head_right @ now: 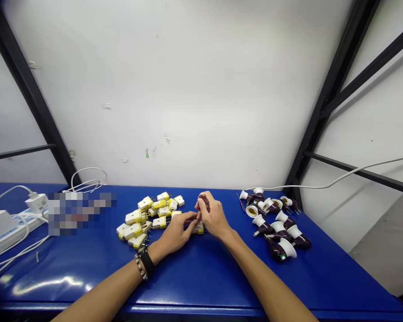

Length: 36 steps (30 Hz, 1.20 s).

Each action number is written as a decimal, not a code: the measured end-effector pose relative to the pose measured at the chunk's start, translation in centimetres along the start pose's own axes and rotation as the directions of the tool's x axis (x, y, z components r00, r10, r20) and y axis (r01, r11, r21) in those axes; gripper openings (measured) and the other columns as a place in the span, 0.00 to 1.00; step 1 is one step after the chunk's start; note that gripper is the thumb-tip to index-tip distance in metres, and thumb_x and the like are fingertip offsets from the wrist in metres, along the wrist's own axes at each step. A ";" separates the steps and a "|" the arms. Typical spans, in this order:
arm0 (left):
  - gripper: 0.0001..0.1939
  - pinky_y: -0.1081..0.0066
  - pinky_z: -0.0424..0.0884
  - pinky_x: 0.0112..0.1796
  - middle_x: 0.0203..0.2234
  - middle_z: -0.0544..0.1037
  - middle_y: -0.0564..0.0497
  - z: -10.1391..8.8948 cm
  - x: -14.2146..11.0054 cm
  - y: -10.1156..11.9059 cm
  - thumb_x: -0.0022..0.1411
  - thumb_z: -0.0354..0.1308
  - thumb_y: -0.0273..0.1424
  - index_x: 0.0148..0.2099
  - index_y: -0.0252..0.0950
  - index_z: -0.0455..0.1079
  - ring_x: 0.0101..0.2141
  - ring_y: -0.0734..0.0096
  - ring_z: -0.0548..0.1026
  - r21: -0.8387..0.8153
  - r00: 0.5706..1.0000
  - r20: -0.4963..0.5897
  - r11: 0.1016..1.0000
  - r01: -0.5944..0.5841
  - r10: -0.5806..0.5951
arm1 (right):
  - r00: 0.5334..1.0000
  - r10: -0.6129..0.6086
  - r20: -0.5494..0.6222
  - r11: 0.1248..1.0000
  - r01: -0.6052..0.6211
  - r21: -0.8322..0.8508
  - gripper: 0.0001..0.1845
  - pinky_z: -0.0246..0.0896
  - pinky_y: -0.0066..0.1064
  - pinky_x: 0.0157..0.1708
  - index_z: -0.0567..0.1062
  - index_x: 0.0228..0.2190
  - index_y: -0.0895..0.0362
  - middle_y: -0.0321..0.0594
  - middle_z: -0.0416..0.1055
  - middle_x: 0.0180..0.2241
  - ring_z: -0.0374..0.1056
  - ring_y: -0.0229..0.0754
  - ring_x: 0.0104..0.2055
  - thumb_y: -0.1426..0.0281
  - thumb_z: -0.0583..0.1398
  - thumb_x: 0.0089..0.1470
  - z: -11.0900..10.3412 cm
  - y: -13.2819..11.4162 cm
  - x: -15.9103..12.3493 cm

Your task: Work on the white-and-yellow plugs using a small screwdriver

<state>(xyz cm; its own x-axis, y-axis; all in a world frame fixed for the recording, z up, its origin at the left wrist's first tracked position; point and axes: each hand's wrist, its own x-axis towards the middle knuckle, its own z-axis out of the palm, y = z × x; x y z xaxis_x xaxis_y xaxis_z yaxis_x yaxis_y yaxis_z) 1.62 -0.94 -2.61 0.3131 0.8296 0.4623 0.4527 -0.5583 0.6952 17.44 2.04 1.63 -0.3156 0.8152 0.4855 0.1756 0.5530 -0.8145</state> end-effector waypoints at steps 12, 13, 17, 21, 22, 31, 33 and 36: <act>0.07 0.72 0.68 0.33 0.30 0.82 0.51 -0.1 0.6 -0.9 0.69 0.52 0.26 0.39 0.38 0.70 0.29 0.68 0.77 0.122 1.000 0.019 0.993 -0.013 0.011 | 0.997 0.010 -0.074 0.999 -0.013 -0.043 0.14 0.66 0.31 0.23 0.71 0.31 0.54 0.35 0.72 0.23 0.72 0.41 0.21 0.57 0.60 0.61 -0.2 -0.6 0.2; 0.07 0.72 0.68 0.33 0.31 0.82 0.51 0.0 0.6 -0.9 0.69 0.52 0.27 0.39 0.38 0.70 0.30 0.68 0.78 0.103 1.000 0.019 0.995 -0.013 0.011 | 0.998 0.002 -0.059 0.999 -0.004 -0.033 0.14 0.66 0.31 0.24 0.72 0.31 0.54 0.36 0.74 0.25 0.72 0.40 0.22 0.57 0.59 0.62 -0.3 -0.6 0.3; 0.06 0.73 0.71 0.34 0.32 0.82 0.50 0.0 0.7 -1.3 0.69 0.53 0.29 0.39 0.37 0.71 0.31 0.68 0.79 -0.012 1.000 0.018 1.000 0.003 -0.003 | 0.992 0.034 0.118 0.992 -0.047 0.115 0.17 0.63 0.27 0.21 0.76 0.37 0.56 0.41 0.78 0.33 0.70 0.38 0.24 0.55 0.57 0.62 -1.0 -0.5 0.9; 0.07 0.73 0.72 0.34 0.30 0.81 0.51 0.1 0.8 -1.5 0.69 0.54 0.30 0.38 0.36 0.71 0.29 0.69 0.78 -0.018 1.000 0.010 1.000 0.006 -0.005 | 0.980 0.076 0.182 0.975 -0.111 0.191 0.20 0.59 0.25 0.18 0.76 0.38 0.57 0.41 0.77 0.32 0.69 0.37 0.24 0.53 0.57 0.60 -1.2 -0.1 1.4; 0.07 0.73 0.72 0.33 0.30 0.81 0.51 0.1 0.9 -1.6 0.69 0.54 0.30 0.38 0.37 0.72 0.29 0.69 0.78 -0.009 1.000 0.012 1.000 0.001 -0.001 | 0.986 0.083 0.143 0.978 -0.108 0.181 0.20 0.59 0.25 0.17 0.76 0.36 0.57 0.40 0.76 0.31 0.68 0.37 0.23 0.53 0.58 0.60 -1.1 0.1 1.4; 0.08 0.68 0.73 0.42 0.37 0.83 0.49 0.0 0.8 -1.9 0.68 0.54 0.29 0.46 0.38 0.74 0.37 0.65 0.80 0.022 0.999 0.033 0.999 -0.032 0.031 | 0.994 0.030 0.107 0.994 -0.041 0.098 0.23 0.64 0.29 0.28 0.75 0.46 0.58 0.39 0.75 0.31 0.66 0.36 0.25 0.56 0.50 0.67 -0.6 0.5 1.1; 0.09 0.68 0.73 0.43 0.38 0.83 0.49 0.1 0.8 -2.0 0.68 0.54 0.28 0.46 0.38 0.74 0.38 0.64 0.80 0.020 0.999 0.034 0.999 -0.039 0.038 | 0.993 0.025 0.117 0.996 -0.034 0.077 0.24 0.64 0.29 0.28 0.74 0.50 0.58 0.39 0.74 0.33 0.66 0.36 0.25 0.56 0.48 0.68 -0.6 0.5 1.0; 0.06 0.70 0.73 0.39 0.33 0.82 0.50 0.3 0.9 -2.1 0.67 0.55 0.28 0.42 0.37 0.73 0.33 0.66 0.80 -0.016 0.999 0.026 0.999 -0.027 0.028 | 0.999 0.017 0.040 1.000 -0.017 0.008 0.21 0.65 0.29 0.28 0.74 0.49 0.57 0.37 0.72 0.32 0.68 0.38 0.28 0.55 0.55 0.64 -0.3 0.6 0.8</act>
<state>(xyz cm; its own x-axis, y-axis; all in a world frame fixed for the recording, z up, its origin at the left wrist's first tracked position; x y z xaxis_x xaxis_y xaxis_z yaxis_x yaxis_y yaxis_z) 1.23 0.93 -3.85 0.3473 0.8133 0.4668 0.4304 -0.5806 0.6911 17.58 3.11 1.61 -0.3499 0.8169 0.4585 0.1738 0.5375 -0.8251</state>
